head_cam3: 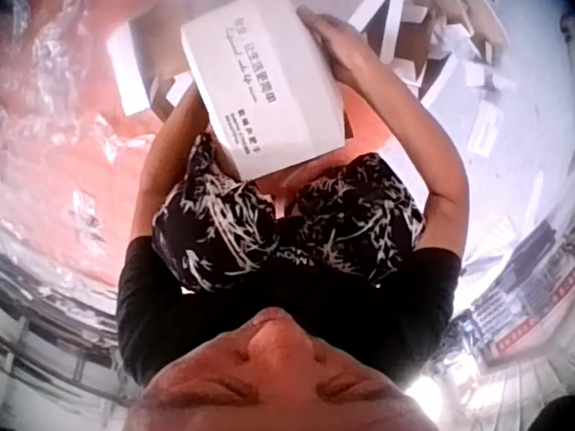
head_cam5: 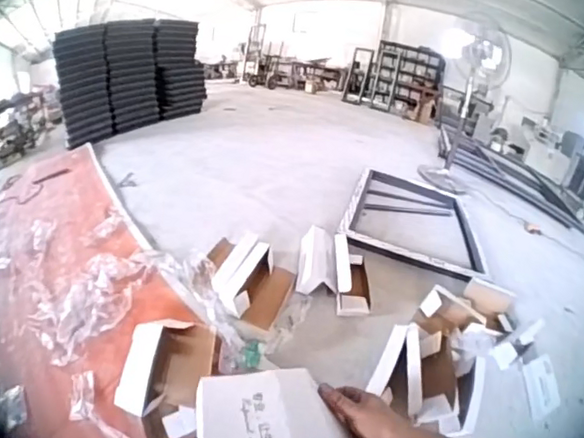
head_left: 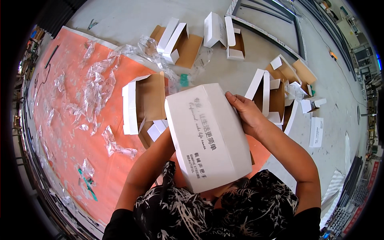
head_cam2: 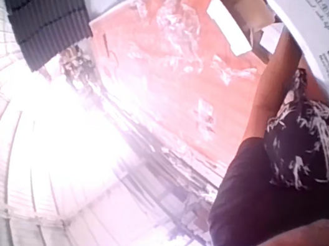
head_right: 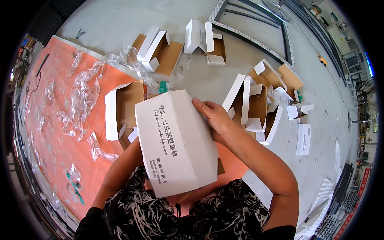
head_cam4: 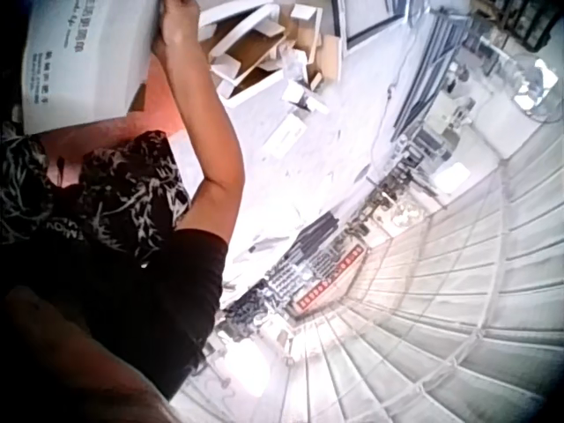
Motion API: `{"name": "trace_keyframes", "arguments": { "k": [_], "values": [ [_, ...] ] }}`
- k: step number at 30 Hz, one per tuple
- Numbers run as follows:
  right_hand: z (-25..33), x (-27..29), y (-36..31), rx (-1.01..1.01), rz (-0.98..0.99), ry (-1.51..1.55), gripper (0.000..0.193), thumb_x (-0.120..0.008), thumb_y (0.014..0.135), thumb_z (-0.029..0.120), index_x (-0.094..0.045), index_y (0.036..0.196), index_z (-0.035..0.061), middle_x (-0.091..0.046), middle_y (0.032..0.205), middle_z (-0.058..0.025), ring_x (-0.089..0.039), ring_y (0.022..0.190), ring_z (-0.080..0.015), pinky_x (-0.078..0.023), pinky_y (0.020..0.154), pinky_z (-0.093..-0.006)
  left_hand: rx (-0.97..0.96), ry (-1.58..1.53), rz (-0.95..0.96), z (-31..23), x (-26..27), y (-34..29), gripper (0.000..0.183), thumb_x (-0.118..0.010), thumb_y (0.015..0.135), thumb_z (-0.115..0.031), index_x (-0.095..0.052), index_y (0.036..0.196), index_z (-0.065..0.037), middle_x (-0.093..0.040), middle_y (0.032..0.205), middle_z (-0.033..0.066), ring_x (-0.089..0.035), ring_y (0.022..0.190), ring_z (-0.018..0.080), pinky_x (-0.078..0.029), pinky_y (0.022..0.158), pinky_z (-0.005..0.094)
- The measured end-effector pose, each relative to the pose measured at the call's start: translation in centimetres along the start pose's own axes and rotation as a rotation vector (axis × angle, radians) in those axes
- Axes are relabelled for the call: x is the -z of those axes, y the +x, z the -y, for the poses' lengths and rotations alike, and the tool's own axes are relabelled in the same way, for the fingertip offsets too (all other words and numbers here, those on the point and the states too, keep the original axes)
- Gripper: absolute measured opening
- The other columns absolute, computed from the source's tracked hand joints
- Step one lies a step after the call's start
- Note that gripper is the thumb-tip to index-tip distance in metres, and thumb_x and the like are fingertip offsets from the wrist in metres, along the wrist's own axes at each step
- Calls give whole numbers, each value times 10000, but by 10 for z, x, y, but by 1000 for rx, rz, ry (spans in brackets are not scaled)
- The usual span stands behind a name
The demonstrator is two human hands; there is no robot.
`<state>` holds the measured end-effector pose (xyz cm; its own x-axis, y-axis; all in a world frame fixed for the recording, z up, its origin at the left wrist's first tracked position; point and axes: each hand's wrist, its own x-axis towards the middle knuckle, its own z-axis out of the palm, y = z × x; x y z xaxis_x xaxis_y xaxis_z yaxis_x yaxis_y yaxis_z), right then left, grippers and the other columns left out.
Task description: The person picks up and unfolds several white cardboard boxes by hand on a workshop floor, setting them down after each is opened.
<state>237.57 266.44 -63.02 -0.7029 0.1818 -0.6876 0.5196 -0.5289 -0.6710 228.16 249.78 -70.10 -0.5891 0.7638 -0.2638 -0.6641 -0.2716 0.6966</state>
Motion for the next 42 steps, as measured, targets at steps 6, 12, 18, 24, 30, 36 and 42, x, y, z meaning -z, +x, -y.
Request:
{"name": "trace_keyframes", "arguments": {
  "k": [6, 12, 18, 24, 30, 36, 42],
  "values": [
    [1, 10, 11, 54, -16, -113, 553, -708, 821, 404, -528, 1095, -41, -601, 953, -124, -601, 872, -191, -520, 784, -343, -26, -44, -18, -9, 7, 3, 380, -646, 839, -147, -557, 1177, 4, -624, 1109, 94, -578, 1023, 187, -460, 894, 325],
    [9, 6, -2, 129, -31, -70, 524, -691, 840, 316, -504, 1186, -30, -609, 1027, -126, -600, 933, -200, -501, 842, -338, -20, -103, -31, -2, 6, -9, 377, -640, 846, -156, -559, 1176, 4, -625, 1101, 90, -575, 1022, 181, -457, 896, 320],
    [5, 5, -18, -106, 483, 129, 683, -669, 828, 195, -322, 1402, 67, -487, 1297, -77, -520, 1123, -180, -466, 911, -326, -52, -166, -57, -10, 19, -22, 373, -635, 852, -166, -561, 1176, 5, -625, 1093, 85, -571, 1021, 174, -454, 899, 315],
    [6, -4, -24, 35, 680, -243, 920, -754, 746, 214, -198, 1470, 90, -414, 1356, -58, -437, 1185, -161, -446, 882, -294, -80, -227, -65, -16, 33, -28, 371, -630, 859, -175, -563, 1176, 6, -626, 1085, 81, -567, 1021, 168, -451, 902, 309],
    [4, -17, -22, 33, 582, -356, 692, -774, 720, 126, -437, 1314, 15, -539, 1172, -34, -519, 985, -110, -445, 843, -239, -132, -218, -87, -34, 42, -42, 368, -625, 866, -184, -566, 1176, 6, -626, 1077, 76, -564, 1020, 162, -448, 905, 304],
    [-33, 13, 10, 5, 295, -455, 200, -709, 760, 130, -619, 906, 27, -595, 866, -19, -530, 847, -90, -414, 764, -231, -105, -120, -99, -25, 33, -37, 367, -620, 873, -193, -568, 1175, 7, -626, 1069, 72, -560, 1019, 156, -445, 907, 299],
    [-62, 21, 11, 205, 77, -626, 418, -739, 750, 156, -565, 1091, -15, -600, 978, -65, -564, 911, -144, -463, 830, -294, -87, -6, -97, -17, 30, -36, 365, -615, 879, -202, -570, 1175, 8, -627, 1061, 67, -557, 1019, 149, -442, 910, 293]
  ]
}}
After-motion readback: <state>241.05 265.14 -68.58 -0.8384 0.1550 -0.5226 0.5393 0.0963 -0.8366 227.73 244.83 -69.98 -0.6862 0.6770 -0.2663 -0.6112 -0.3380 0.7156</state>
